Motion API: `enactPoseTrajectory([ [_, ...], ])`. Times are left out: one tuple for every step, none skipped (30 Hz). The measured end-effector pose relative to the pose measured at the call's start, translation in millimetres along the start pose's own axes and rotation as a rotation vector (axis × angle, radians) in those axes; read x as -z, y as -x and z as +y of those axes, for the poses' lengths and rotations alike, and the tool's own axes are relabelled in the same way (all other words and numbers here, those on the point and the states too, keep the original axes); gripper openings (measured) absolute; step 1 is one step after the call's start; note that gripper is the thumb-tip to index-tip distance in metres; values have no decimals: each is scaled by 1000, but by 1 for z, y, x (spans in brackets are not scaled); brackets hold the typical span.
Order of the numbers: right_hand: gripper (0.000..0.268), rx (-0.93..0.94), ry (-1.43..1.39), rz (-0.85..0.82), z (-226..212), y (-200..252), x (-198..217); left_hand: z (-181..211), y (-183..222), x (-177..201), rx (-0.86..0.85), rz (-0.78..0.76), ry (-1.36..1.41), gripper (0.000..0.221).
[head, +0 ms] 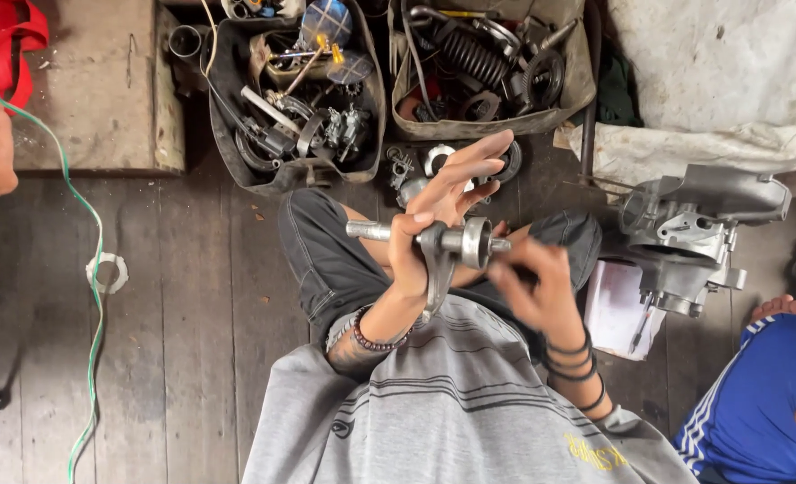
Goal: Inspecting a motorcycle crankshaft by rotating the connecting rod and checking for wear or damage.
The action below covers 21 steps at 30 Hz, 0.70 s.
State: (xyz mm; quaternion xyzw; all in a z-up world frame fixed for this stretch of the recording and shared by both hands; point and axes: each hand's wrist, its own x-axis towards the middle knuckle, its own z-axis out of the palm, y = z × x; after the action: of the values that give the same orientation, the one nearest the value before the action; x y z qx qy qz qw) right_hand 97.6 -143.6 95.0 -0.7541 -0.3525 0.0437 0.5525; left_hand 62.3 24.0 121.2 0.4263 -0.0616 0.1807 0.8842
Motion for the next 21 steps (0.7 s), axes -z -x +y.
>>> enactPoseTrajectory([
  [11,58,-58,-33,-18,2,-4,-1,-2,-1,-18,0,25,74],
  [13,109,-118,-66,-37,7,-9,-3,-2,-2,-30,2,51,74],
  [13,103,-119,-69,-22,12,-5,-3,1,-2,-27,7,53,74],
  [12,85,-101,-70,-7,15,-2,-4,0,0,-9,-9,91,77],
  [11,66,-84,-72,9,19,2,-4,0,0,8,-26,130,79],
  [11,63,-84,-72,27,18,6,0,0,0,10,-24,131,79],
  [8,66,-30,-40,45,18,9,3,1,0,9,-21,112,77],
  [10,73,28,-6,63,16,14,6,-1,0,4,-22,95,75],
  [10,74,30,-6,40,16,9,5,-2,0,3,-23,97,75],
  [8,92,-23,-37,16,15,4,5,-2,1,3,-29,95,75],
  [9,111,-75,-69,-8,15,-1,5,-3,2,4,-35,93,76],
  [9,107,-76,-71,-18,12,-3,2,-2,2,5,-32,94,76],
  [11,127,-114,-104,-28,8,-6,-1,-1,2,13,-35,126,77],
  [14,148,-152,-135,-38,4,-9,-2,-1,3,21,-41,156,78],
  [14,146,-155,-136,-14,8,-4,1,-3,3,23,-38,155,78],
  [13,111,-108,-103,9,14,2,3,-4,3,10,-35,142,76],
  [12,75,-62,-71,33,19,8,5,-5,3,-2,-32,128,74],
  [12,73,-59,-70,34,21,7,6,-5,3,-1,-33,131,74],
  [11,82,-44,-51,34,22,6,6,-5,2,-2,-31,113,72],
  [10,93,-30,-33,36,22,4,7,-5,2,-4,-27,92,70],
  [10,93,-28,-33,12,14,1,5,-6,3,-5,-28,93,70],
])
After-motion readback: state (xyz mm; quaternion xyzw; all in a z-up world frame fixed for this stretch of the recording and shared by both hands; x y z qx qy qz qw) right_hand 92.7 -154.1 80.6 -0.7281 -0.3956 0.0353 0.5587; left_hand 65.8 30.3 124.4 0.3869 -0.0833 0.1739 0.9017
